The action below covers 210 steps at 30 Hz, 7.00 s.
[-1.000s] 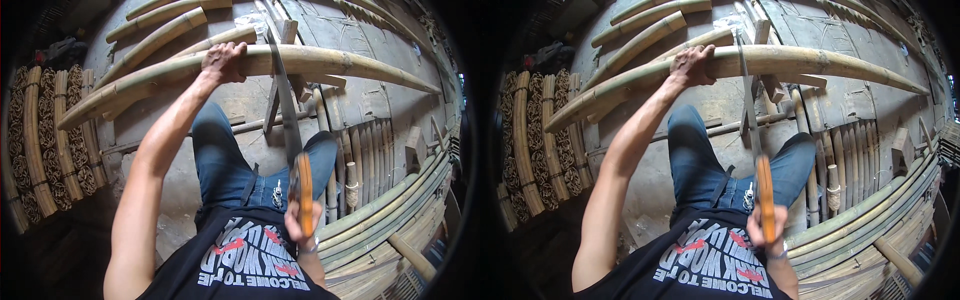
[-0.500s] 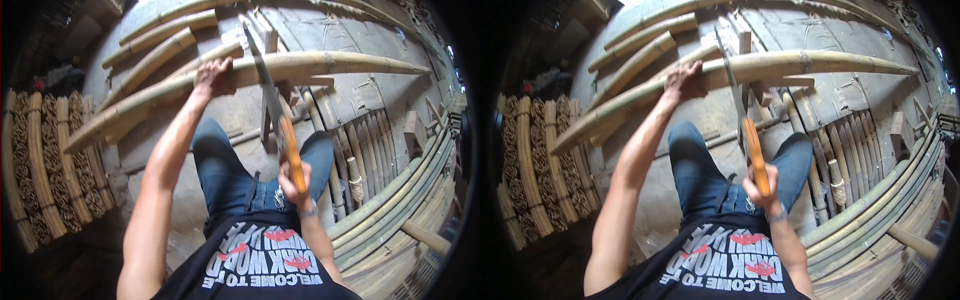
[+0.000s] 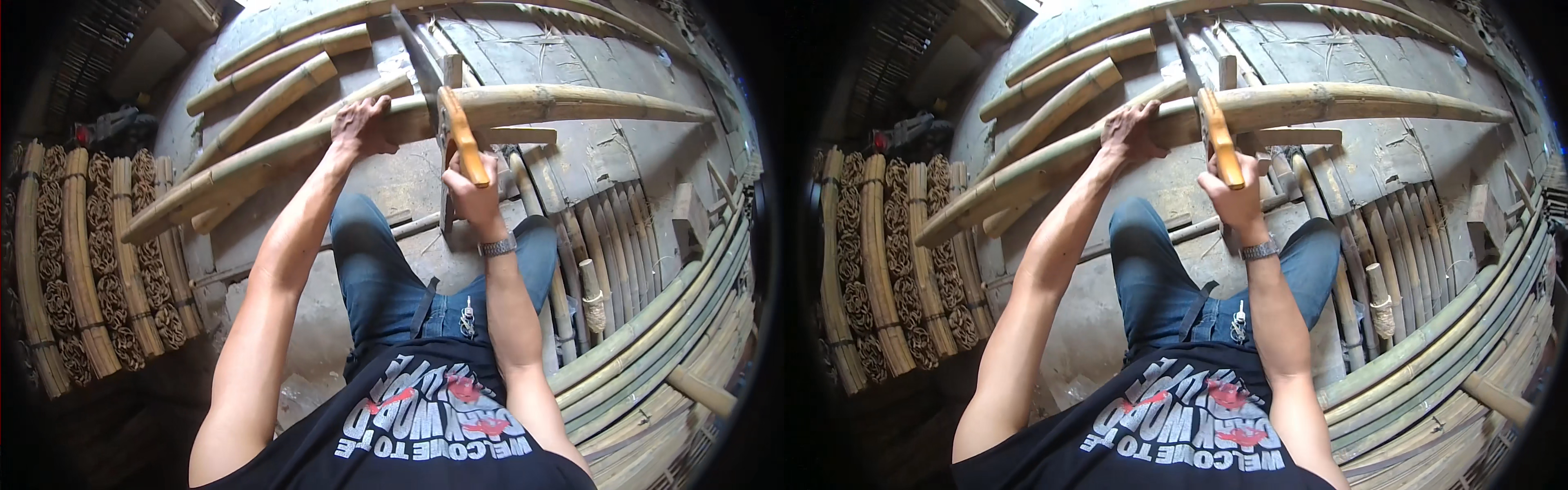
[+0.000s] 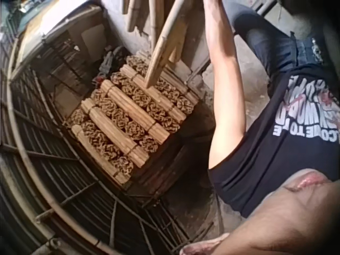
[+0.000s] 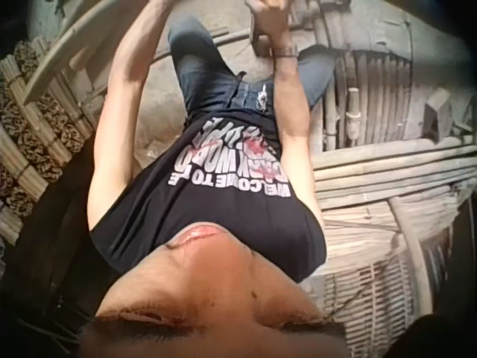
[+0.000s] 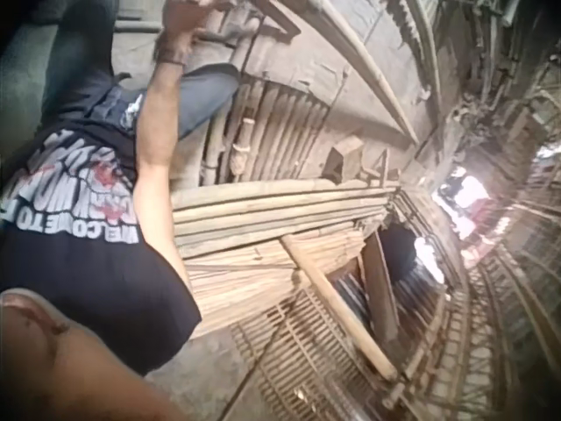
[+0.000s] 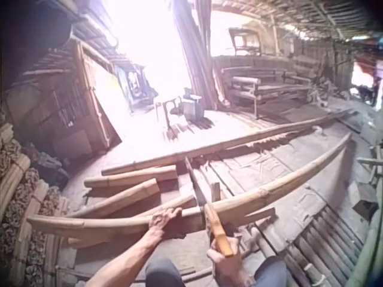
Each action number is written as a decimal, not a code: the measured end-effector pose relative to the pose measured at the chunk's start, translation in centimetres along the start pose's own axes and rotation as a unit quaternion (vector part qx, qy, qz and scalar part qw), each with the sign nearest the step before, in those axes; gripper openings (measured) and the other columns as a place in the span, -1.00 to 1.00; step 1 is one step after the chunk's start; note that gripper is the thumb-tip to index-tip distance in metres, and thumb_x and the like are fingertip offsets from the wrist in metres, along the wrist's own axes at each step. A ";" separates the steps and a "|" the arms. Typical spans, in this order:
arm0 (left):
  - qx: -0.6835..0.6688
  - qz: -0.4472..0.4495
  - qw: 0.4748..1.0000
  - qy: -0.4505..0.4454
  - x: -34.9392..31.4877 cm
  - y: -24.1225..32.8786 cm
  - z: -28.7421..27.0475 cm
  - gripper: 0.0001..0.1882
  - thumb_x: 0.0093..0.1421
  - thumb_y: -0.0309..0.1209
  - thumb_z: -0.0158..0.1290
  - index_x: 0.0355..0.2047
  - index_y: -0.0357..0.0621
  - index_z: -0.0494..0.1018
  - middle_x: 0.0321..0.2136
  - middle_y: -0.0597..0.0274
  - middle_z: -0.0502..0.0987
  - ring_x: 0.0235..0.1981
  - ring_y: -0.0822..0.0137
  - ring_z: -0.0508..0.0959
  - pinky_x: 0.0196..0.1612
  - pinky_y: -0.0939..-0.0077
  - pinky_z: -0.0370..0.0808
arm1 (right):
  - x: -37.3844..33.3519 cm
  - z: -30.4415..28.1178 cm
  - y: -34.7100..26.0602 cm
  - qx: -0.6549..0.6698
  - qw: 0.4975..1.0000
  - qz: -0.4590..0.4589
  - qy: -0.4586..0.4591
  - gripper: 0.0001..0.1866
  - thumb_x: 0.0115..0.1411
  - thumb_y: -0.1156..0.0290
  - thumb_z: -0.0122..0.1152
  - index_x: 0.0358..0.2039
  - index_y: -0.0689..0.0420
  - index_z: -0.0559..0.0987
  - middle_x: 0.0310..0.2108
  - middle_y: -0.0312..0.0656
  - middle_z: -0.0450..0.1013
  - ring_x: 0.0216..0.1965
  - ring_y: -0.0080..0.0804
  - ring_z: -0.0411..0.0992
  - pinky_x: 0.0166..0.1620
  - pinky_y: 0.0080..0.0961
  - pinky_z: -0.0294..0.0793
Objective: Sawing through a long piece of bamboo pole placed on a wooden support.
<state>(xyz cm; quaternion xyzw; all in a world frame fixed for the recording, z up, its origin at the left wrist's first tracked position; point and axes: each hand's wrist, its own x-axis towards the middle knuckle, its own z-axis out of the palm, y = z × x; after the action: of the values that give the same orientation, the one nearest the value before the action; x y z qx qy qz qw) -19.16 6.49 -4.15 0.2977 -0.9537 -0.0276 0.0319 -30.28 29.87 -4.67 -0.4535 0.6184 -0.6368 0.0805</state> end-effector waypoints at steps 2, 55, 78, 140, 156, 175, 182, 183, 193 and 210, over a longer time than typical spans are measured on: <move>0.012 0.011 1.000 0.015 -0.6 -0.4 0.6 0.01 -0.32 0.03 0.51 0.20 0.14 0.38 -0.07 0.10 0.58 -0.02 0.02 0.63 0.08 0.10 0.56 | -1.8 0.1 -1.3 0.059 0.988 0.143 -0.020 -0.79 -0.05 0.52 0.31 -0.64 0.19 0.40 -0.69 -0.33 0.31 -0.60 -0.58 0.30 -0.47 -0.49 0.33; 0.009 0.046 0.996 0.074 0.3 0.0 0.4 -0.01 -0.31 -0.06 0.47 0.23 0.09 0.41 0.00 0.00 0.56 0.02 -0.03 0.61 0.09 0.07 0.57 | -19.7 -9.1 -14.9 0.082 0.966 0.237 -0.061 -0.75 -0.11 0.66 0.23 -0.71 0.13 0.32 -0.74 -0.30 0.27 -0.73 -0.48 0.29 -0.58 -0.48 0.28; 0.026 0.078 0.990 0.118 0.0 -1.1 1.2 -0.04 -0.29 -0.05 0.48 0.20 0.12 0.39 -0.08 0.05 0.57 -0.02 0.00 0.63 0.01 0.06 0.60 | -19.6 -8.8 -13.5 0.162 0.915 0.368 -0.025 -0.72 -0.11 0.64 0.22 -0.70 0.08 0.28 -0.72 -0.32 0.27 -0.68 -0.52 0.29 -0.49 -0.55 0.34; 0.041 0.066 0.986 0.147 0.3 -1.4 2.2 -0.06 -0.27 0.00 0.50 0.14 -0.08 0.46 0.03 0.01 0.61 0.07 -0.01 0.61 0.20 0.08 0.50 | -17.0 -6.7 -10.3 0.026 0.984 0.131 -0.119 -0.77 -0.14 0.62 0.26 -0.70 0.06 0.38 -0.73 -0.24 0.31 -0.71 -0.33 0.38 -0.54 -0.48 0.39; 0.022 0.084 0.979 0.182 0.0 -2.0 3.0 -0.13 -0.32 -0.07 0.45 0.03 -0.17 0.45 -0.15 0.03 0.62 -0.10 0.02 0.66 0.03 0.16 0.59 | -14.0 -3.7 -9.7 0.057 0.978 0.186 -0.080 -0.71 -0.07 0.60 0.34 -0.68 0.09 0.36 -0.74 -0.30 0.25 -0.73 -0.44 0.28 -0.54 -0.49 0.32; 0.027 0.065 0.989 0.130 0.1 -2.2 3.2 -0.09 -0.31 0.01 0.49 0.03 -0.17 0.42 -0.02 -0.01 0.61 0.03 -0.02 0.63 0.13 0.08 0.55 | -12.7 -1.9 -7.3 0.025 0.985 0.157 -0.070 -0.73 -0.05 0.59 0.30 -0.69 0.10 0.36 -0.73 -0.26 0.28 -0.73 -0.43 0.28 -0.59 -0.43 0.28; 0.026 0.059 0.991 0.121 1.0 -1.4 1.0 -0.13 -0.31 0.00 0.49 0.02 -0.13 0.49 -0.06 -0.01 0.64 0.03 0.01 0.64 0.12 0.09 0.56 | -18.2 -5.0 -8.2 0.098 0.988 0.109 -0.056 -0.75 -0.12 0.66 0.23 -0.71 0.08 0.34 -0.73 -0.28 0.30 -0.72 -0.44 0.33 -0.57 -0.52 0.33; 0.015 0.066 0.990 0.126 1.5 -0.1 1.5 -0.11 -0.30 0.00 0.49 0.05 -0.14 0.48 -0.04 -0.02 0.64 0.05 0.01 0.63 0.14 0.10 0.55 | -19.5 -4.9 -2.3 0.229 0.866 0.443 -0.019 -0.75 -0.07 0.63 0.26 -0.70 0.08 0.37 -0.73 -0.28 0.30 -0.71 -0.51 0.33 -0.57 -0.53 0.31; 0.081 0.135 0.973 0.167 0.9 -2.8 3.6 -0.29 -0.23 -0.06 0.33 -0.13 -0.33 0.52 -0.16 -0.08 0.60 -0.17 -0.04 0.65 -0.04 0.01 0.60 | -8.6 1.4 3.3 0.018 0.990 0.133 -0.044 -0.79 -0.04 0.43 0.41 -0.55 0.15 0.49 -0.69 -0.25 0.36 -0.64 -0.42 0.33 -0.49 -0.34 0.38; -0.079 -0.016 0.878 0.471 -8.7 -12.2 -0.3 -0.19 0.24 0.15 0.18 0.25 -0.27 0.39 0.19 -0.17 0.46 0.28 -0.13 0.43 0.39 -0.12 0.25 | -10.8 -0.6 6.0 0.117 0.981 0.145 -0.049 -0.78 0.17 0.61 0.22 -0.30 0.19 0.33 -0.39 -0.26 0.34 -0.31 -0.49 0.34 0.06 -0.38 0.42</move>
<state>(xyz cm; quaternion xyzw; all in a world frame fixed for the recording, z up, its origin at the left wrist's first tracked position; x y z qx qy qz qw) -5.03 1.41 -5.08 0.2873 -0.8155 0.0399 0.5009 -27.19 36.19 -14.88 -0.3770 0.5943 -0.6633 0.2543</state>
